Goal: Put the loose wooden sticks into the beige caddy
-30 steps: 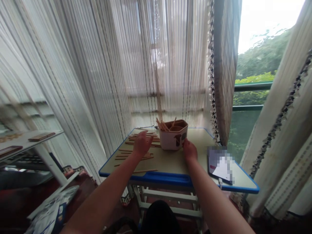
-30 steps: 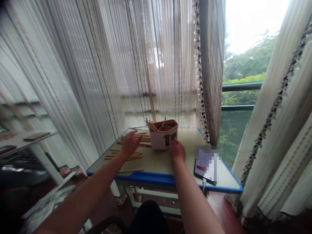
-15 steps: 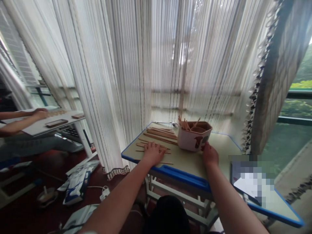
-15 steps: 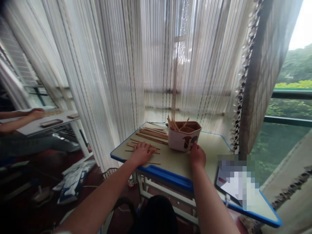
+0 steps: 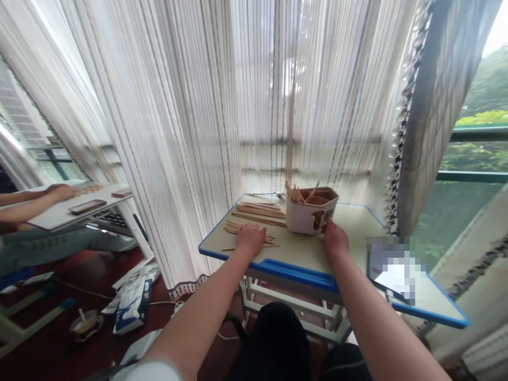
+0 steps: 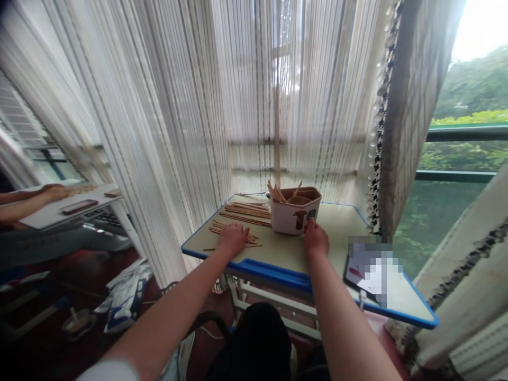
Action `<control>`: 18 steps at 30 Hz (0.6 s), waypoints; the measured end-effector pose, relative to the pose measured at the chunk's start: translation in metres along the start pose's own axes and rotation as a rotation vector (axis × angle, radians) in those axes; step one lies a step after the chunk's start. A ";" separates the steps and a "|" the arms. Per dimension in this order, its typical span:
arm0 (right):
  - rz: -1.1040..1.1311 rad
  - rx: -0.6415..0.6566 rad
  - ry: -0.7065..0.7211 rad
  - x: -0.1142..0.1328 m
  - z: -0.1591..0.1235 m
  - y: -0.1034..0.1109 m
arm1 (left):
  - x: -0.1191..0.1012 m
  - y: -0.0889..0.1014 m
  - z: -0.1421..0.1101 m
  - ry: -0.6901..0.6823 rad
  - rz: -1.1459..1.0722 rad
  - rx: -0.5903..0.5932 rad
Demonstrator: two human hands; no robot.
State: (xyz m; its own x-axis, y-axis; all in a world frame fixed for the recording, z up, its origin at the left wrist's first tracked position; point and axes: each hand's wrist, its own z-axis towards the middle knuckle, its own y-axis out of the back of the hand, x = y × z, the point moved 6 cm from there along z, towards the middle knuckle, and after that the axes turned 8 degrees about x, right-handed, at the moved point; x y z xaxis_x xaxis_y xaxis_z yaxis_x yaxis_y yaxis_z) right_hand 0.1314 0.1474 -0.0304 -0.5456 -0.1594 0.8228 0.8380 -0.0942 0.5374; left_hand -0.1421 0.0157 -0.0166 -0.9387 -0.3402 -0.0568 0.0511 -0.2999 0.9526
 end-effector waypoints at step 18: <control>0.020 -0.010 -0.005 -0.003 0.000 0.002 | -0.003 0.004 0.002 0.002 0.008 0.026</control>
State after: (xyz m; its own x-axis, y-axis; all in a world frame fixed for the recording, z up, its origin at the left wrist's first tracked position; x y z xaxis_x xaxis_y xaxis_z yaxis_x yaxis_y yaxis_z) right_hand 0.1344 0.1476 -0.0317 -0.5291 -0.1562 0.8341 0.8486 -0.1009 0.5194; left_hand -0.1398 0.0173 -0.0124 -0.9374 -0.3445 -0.0503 0.0491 -0.2738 0.9605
